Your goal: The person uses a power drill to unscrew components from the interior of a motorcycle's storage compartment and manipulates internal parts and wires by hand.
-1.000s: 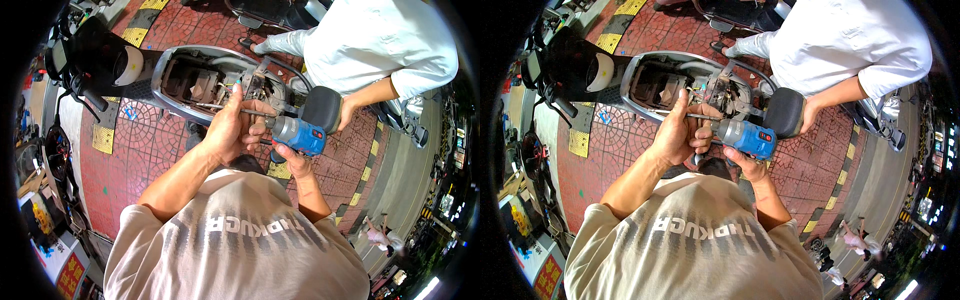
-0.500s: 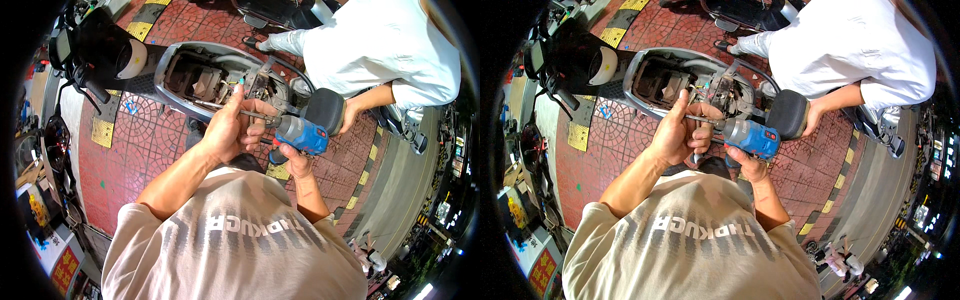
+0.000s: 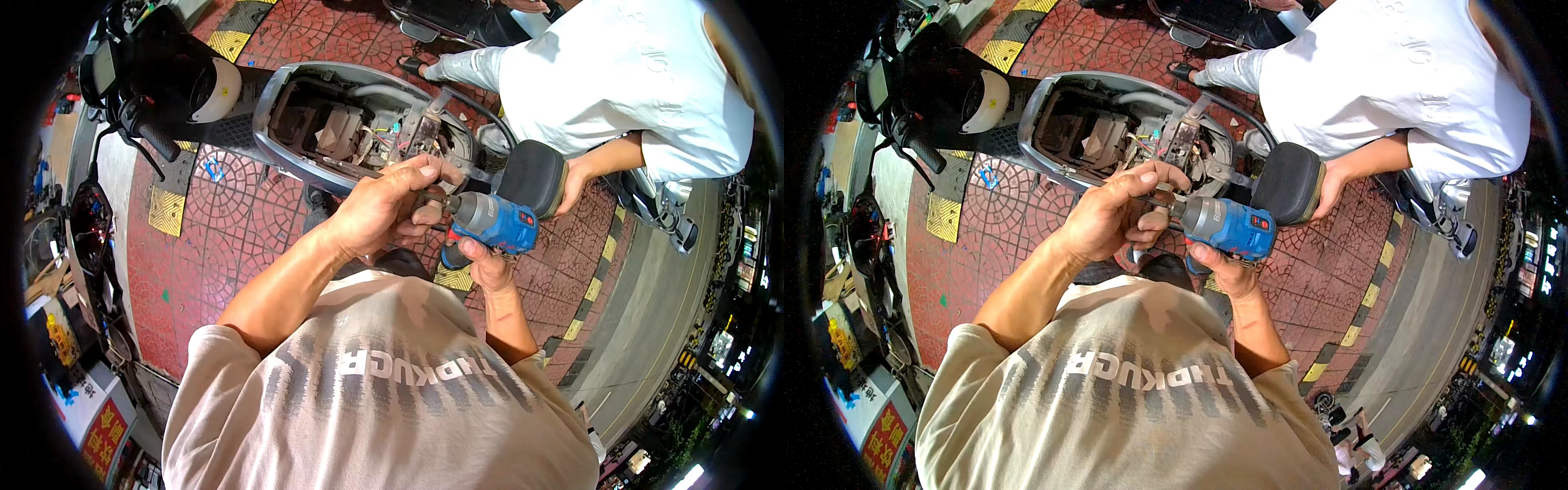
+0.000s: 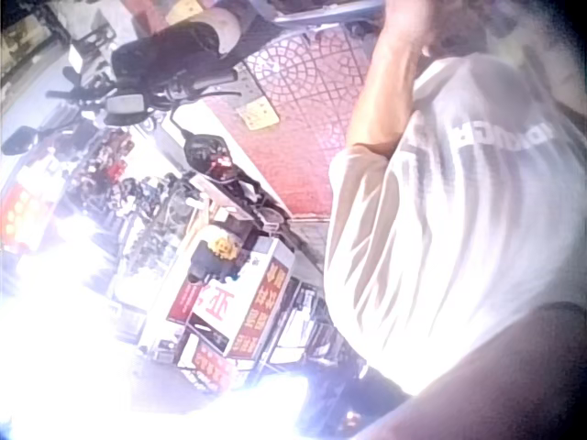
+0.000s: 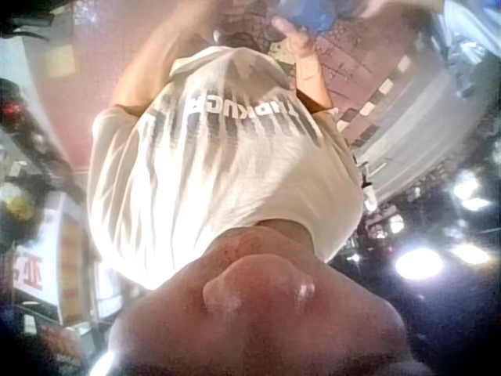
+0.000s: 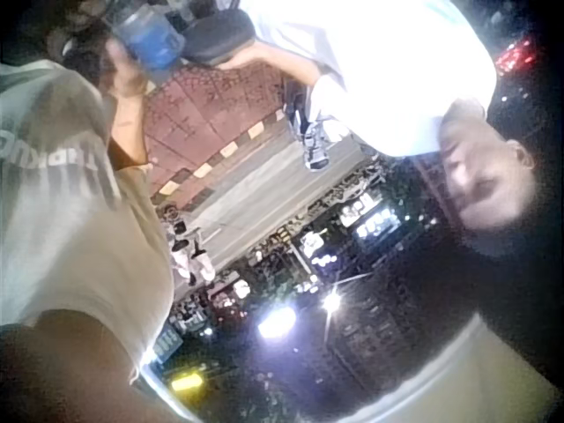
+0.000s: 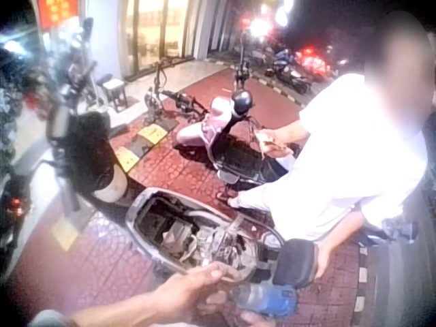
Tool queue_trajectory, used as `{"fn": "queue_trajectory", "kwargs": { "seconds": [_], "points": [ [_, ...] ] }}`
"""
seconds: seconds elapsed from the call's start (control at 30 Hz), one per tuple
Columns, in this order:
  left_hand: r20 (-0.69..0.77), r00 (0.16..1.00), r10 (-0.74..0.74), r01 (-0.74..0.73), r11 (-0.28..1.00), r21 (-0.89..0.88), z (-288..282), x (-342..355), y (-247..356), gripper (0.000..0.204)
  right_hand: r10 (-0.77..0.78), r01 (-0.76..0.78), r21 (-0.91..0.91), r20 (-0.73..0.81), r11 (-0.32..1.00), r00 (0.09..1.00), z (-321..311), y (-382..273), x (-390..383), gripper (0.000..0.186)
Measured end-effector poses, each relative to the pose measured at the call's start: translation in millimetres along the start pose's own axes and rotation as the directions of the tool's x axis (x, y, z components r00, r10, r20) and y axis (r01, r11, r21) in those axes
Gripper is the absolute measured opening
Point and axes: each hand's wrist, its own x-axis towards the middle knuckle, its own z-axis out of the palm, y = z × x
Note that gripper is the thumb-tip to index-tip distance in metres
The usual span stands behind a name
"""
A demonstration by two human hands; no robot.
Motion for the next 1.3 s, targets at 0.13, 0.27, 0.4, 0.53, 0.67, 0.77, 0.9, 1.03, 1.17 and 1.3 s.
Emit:
{"fn": "queue_trajectory", "kwargs": {
  "seconds": [0.13,0.27,0.4,0.53,0.67,0.77,0.9,1.03,1.17,1.3],
  "points": [
    [-0.012,1.000,-0.019,0.018,0.999,-0.031,-4,2,-8,0.052,-0.023,0.023,-0.012,-0.010,1.000,1.000,-2,3,-2,0.041],
    [-0.117,0.993,-0.032,0.033,0.999,0.011,1,2,-12,0.065,-0.052,0.049,-0.056,-0.050,0.997,0.997,-1,8,-4,0.042],
    [-0.280,0.959,-0.052,0.068,0.996,0.050,5,6,-15,0.077,-0.107,0.095,-0.200,-0.051,0.975,0.993,-4,10,-5,0.042],
    [-0.285,0.956,-0.070,0.069,0.998,-0.013,16,3,-17,0.074,-0.071,0.065,-0.141,-0.041,0.988,0.997,-4,11,-5,0.044],
    [-0.191,0.972,-0.134,0.117,0.988,-0.096,17,-2,-15,0.071,-0.016,0.018,-0.099,0.021,0.995,1.000,2,8,-6,0.043],
    [-0.168,0.971,-0.168,0.144,0.978,-0.149,17,-6,-16,0.069,0.009,-0.003,-0.094,0.066,0.996,0.998,6,8,-7,0.043],
    [-0.160,0.963,-0.214,0.179,0.961,-0.211,22,-11,-12,0.066,0.003,0.003,-0.103,0.062,0.995,0.998,5,9,-9,0.042],
    [-0.254,0.945,-0.205,0.152,0.965,-0.215,17,-11,-18,0.066,-0.036,0.037,-0.134,0.010,0.990,0.999,2,9,-12,0.041],
    [-0.314,0.930,-0.192,0.116,0.963,-0.245,12,-9,-25,0.060,-0.058,0.056,-0.156,-0.011,0.986,0.998,3,11,-12,0.041],
    [-0.368,0.912,-0.180,0.089,0.964,-0.250,12,-8,-26,0.051,-0.069,0.068,-0.167,-0.002,0.984,0.998,1,15,-13,0.040]
  ]
}}
